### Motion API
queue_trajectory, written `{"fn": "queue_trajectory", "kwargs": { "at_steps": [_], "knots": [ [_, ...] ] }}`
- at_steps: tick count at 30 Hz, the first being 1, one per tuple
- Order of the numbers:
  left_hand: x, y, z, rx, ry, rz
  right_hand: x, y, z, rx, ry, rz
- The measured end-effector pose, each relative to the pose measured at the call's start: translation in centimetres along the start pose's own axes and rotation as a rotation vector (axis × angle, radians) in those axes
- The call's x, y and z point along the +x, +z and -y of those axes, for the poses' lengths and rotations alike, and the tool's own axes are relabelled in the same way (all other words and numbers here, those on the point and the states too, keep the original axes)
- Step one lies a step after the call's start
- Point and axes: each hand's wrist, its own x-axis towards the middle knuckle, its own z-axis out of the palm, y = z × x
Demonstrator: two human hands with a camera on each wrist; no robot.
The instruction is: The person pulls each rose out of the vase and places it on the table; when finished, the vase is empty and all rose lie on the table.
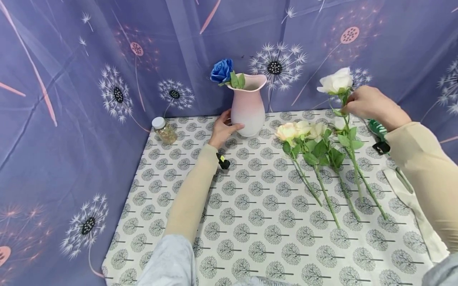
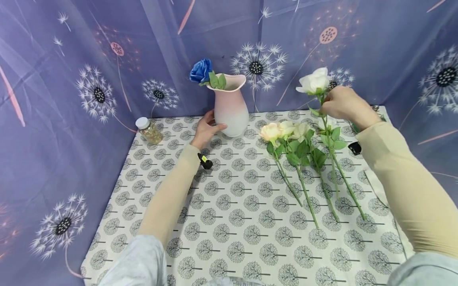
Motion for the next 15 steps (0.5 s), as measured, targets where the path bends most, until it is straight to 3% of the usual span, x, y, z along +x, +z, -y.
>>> {"fn": "queue_trajectory", "kwargs": {
  "at_steps": [15],
  "knots": [
    [0.0, -0.1, 0.1, -0.003, -0.004, 0.002, 0.8, 5.1, -5.4, 0.063, 0.042, 0.108]
  ]
}}
